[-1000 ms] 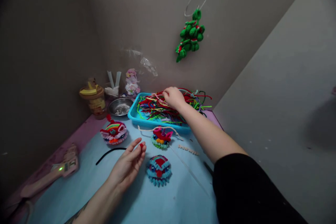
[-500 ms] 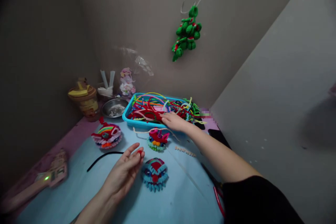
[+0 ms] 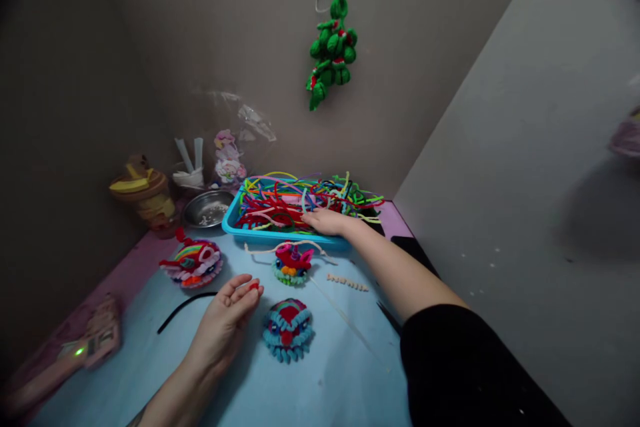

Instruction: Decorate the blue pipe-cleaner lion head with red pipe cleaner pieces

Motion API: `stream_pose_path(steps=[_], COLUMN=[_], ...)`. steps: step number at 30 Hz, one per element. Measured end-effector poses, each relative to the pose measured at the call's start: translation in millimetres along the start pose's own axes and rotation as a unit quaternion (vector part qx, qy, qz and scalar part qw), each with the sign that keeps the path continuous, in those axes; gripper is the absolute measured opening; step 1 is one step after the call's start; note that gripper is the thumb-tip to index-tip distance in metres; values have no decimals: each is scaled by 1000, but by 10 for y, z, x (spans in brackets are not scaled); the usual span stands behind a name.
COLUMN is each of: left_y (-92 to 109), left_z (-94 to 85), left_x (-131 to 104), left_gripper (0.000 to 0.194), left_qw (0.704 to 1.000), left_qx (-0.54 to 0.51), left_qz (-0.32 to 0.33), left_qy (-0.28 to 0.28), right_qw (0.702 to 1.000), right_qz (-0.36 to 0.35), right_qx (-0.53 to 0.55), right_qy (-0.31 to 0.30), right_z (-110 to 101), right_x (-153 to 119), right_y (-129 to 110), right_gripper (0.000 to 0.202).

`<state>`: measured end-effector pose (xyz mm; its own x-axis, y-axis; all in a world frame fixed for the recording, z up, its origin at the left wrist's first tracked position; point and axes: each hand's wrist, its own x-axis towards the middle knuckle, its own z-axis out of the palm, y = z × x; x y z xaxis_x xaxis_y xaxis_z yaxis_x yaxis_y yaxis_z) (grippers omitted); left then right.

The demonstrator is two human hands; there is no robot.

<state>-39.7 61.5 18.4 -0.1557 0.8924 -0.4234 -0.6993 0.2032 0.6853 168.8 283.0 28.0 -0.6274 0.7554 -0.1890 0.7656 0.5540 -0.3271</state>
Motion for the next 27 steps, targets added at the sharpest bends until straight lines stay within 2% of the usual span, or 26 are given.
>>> stream_pose_path(steps=[3, 6, 8, 11, 14, 18, 22, 24, 27], left_y=[4, 17, 30, 47, 54, 25, -66, -126, -200], left_z=[-11, -41, -62, -75, -60, -18, 43, 72, 101], left_x=[25, 50, 63, 75, 63, -44, -270, -387, -499], left_gripper=[51, 51, 50, 49, 47, 41, 40, 40, 37], left_qw=[1000, 1000, 999, 999, 997, 986, 954, 934, 921], left_qx=[9, 16, 18, 24, 44, 116, 215, 252, 284], left_qz=[4, 20, 35, 46, 44, 21, -1, 3, 8], left_qy=[-1, -2, -3, -14, -46, -114, -209, -254, -266], right_qw=[1000, 997, 995, 990, 973, 926, 904, 895, 886], right_qz=[5, -50, -73, -62, -74, -141, -149, -145, -130], right_qx=[-10, -14, -16, -6, 13, 97, 180, 191, 189], right_qy=[18, 48, 73, 129, 220, 338, 357, 376, 402], right_z=[26, 60, 67, 51, 61, 235, 591, 769, 951], right_x=[74, 64, -19, -276, -669, -1282, -1786, -1929, -2004], right_y=[75, 129, 137, 48, -233, -841, -1348, -1467, -1510], right_gripper=[56, 56, 55, 54, 46, 25, 26, 25, 18])
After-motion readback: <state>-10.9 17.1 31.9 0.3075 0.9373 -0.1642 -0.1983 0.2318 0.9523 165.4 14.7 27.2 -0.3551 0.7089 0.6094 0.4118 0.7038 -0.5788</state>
